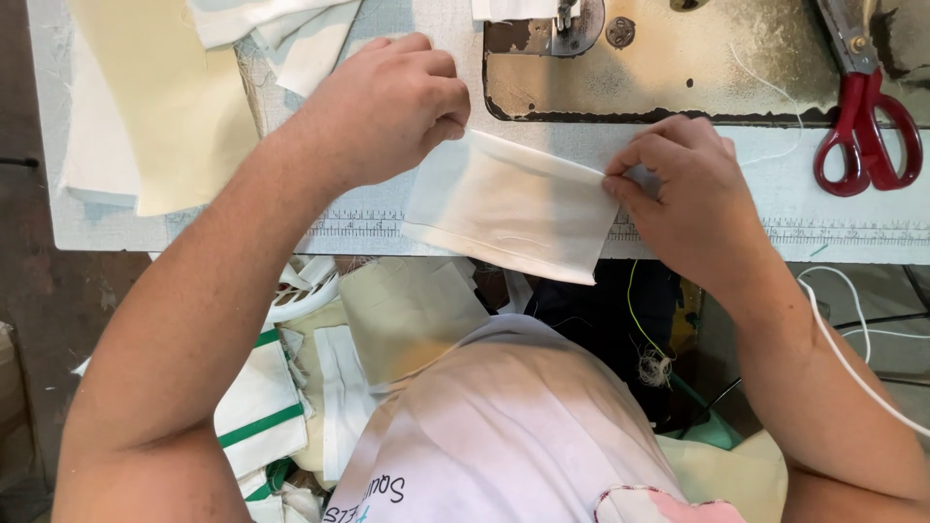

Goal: Folding and aligning small white fabric pieces on a sewing machine table for preparation.

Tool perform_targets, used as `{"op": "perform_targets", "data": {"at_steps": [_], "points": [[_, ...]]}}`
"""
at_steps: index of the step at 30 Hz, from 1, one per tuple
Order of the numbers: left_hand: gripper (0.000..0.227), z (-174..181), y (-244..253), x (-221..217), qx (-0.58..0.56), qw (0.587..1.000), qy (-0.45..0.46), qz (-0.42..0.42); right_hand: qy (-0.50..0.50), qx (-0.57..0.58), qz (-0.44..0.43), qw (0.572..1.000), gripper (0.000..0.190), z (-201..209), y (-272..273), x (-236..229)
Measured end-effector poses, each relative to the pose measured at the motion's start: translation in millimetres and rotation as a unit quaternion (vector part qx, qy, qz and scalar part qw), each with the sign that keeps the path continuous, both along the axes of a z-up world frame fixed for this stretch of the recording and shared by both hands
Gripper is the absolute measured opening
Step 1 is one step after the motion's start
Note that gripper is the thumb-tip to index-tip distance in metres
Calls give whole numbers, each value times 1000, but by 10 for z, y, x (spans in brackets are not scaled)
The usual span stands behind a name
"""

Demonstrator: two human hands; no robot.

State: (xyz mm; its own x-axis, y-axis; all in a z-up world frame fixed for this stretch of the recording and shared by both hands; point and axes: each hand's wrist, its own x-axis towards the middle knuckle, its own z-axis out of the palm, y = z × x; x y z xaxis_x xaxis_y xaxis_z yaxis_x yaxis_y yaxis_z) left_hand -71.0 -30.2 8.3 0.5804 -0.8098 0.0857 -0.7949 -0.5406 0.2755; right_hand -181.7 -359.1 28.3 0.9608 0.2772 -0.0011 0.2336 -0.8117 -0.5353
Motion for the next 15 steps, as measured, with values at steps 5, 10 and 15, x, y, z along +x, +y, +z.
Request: {"op": "perform_targets", "data": {"at_steps": [5, 10, 15], "points": [[13, 10, -33, 48, 24, 1000, -11, -11, 173, -12, -131, 976, 1, 355, 203, 89], [11, -32, -48, 113, 31, 999, 13, -15, 202, -13, -176, 963, 10, 379, 270, 121], [13, -77, -38, 124, -25, 999, 4, -34, 191, -9, -157, 969, 8, 346, 286, 80]]}}
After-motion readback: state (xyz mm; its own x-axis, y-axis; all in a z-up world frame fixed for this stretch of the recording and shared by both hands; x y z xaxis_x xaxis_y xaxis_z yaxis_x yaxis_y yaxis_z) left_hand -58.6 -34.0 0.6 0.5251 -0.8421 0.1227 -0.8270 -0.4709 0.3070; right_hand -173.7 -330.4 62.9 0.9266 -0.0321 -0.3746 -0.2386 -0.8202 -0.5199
